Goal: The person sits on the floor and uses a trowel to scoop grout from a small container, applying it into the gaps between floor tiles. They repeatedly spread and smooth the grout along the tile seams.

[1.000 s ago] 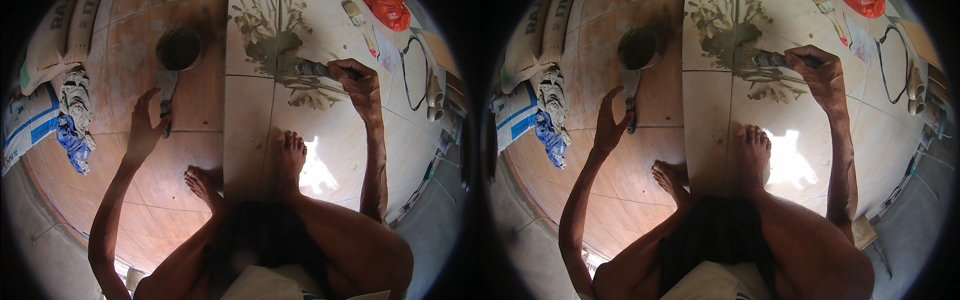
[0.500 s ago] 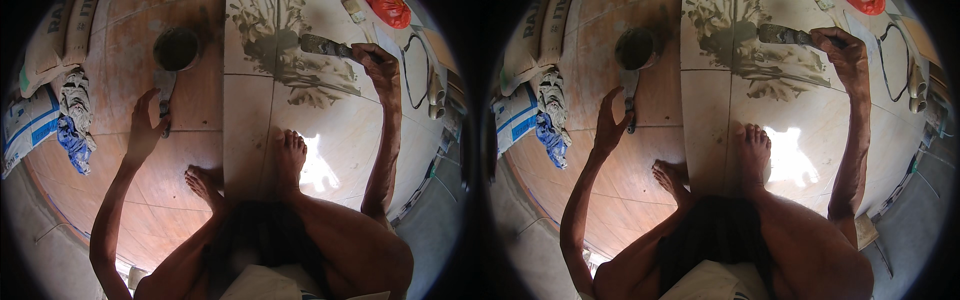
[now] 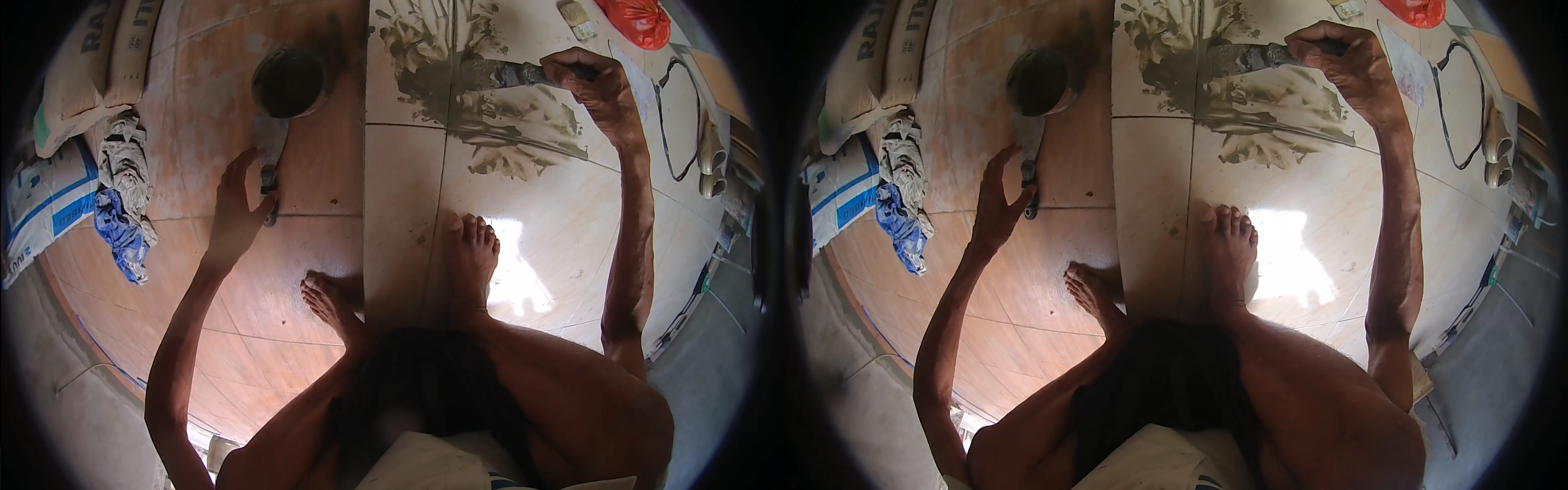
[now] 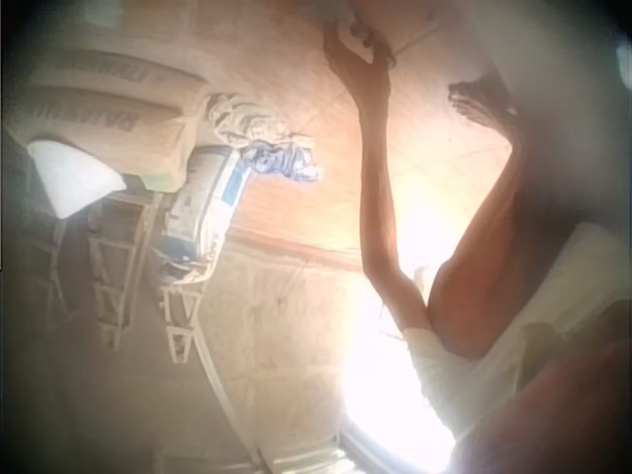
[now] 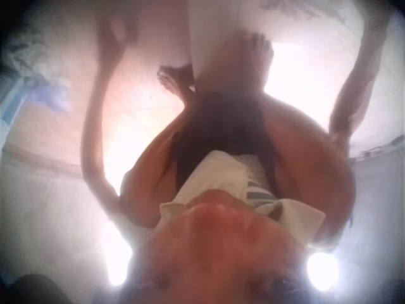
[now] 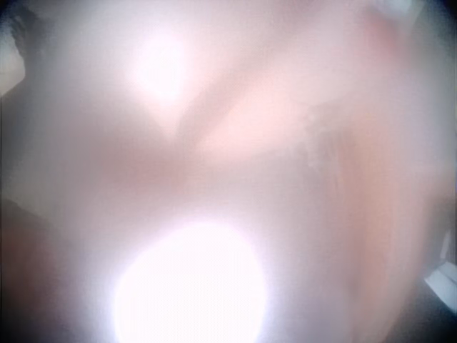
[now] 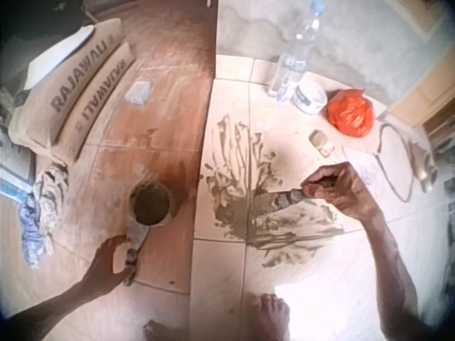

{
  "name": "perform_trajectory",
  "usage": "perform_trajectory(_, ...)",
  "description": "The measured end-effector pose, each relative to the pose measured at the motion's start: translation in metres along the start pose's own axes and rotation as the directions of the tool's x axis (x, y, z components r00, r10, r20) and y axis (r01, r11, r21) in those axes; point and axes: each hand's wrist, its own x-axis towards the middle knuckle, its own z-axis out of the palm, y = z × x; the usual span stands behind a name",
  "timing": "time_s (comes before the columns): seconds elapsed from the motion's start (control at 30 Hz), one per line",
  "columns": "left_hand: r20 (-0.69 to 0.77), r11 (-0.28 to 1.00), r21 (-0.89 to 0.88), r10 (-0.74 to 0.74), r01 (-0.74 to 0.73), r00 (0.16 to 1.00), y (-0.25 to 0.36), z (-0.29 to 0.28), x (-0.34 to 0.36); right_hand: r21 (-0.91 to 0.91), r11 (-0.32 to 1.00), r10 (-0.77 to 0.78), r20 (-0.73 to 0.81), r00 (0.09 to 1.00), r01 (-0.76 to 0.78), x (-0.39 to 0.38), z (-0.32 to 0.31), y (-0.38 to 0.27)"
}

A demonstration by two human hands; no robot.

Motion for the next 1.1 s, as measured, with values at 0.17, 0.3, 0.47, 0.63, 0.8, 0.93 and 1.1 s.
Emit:
perform_trajectory(0.17, 0.064, 0.999, 0.028, -0.035, 0.033, 0.997, 0.002, 0.0, 0.005, 0.059, 0.998, -0.031, 0.073, 0.997, 0.026, -0.008, 0.001, -0.047)
perform_trajectory(0.3, 0.054, 0.999, 0.051, -0.016, 0.014, 0.998, -0.003, -0.002, 0.002, -0.454, 0.743, -0.457, 0.194, 0.868, 0.492, 0.011, 0.032, -0.083)
perform_trajectory(0.47, 0.04, 0.998, 0.056, 0.0, -0.002, 0.999, -0.002, -0.003, 0.003, -0.42, 0.67, -0.585, 0.208, 0.784, 0.612, -0.003, 0.072, -0.104)
perform_trajectory(0.63, 0.052, 0.997, 0.043, -0.061, 0.059, 0.997, 0.001, -0.001, -0.004, -0.431, 0.671, -0.521, 0.305, 0.797, 0.603, -0.017, 0.057, -0.103)
perform_trajectory(0.8, 0.1, 0.997, 0.05, -0.06, 0.055, 0.993, -0.003, 0.003, -0.009, -0.401, 0.691, -0.502, 0.331, 0.799, 0.601, -0.013, 0.061, -0.105)
perform_trajectory(0.93, 0.068, 0.997, 0.068, -0.028, 0.023, 0.997, 0.0, -0.001, -0.003, -0.407, 0.72, -0.431, 0.372, 0.822, 0.562, -0.021, 0.054, -0.104)
perform_trajectory(1.1, 0.071, 0.998, 0.062, -0.036, 0.031, 0.997, -0.005, -0.002, -0.006, -0.44, 0.644, -0.512, 0.361, 0.78, 0.626, -0.016, 0.056, -0.105)
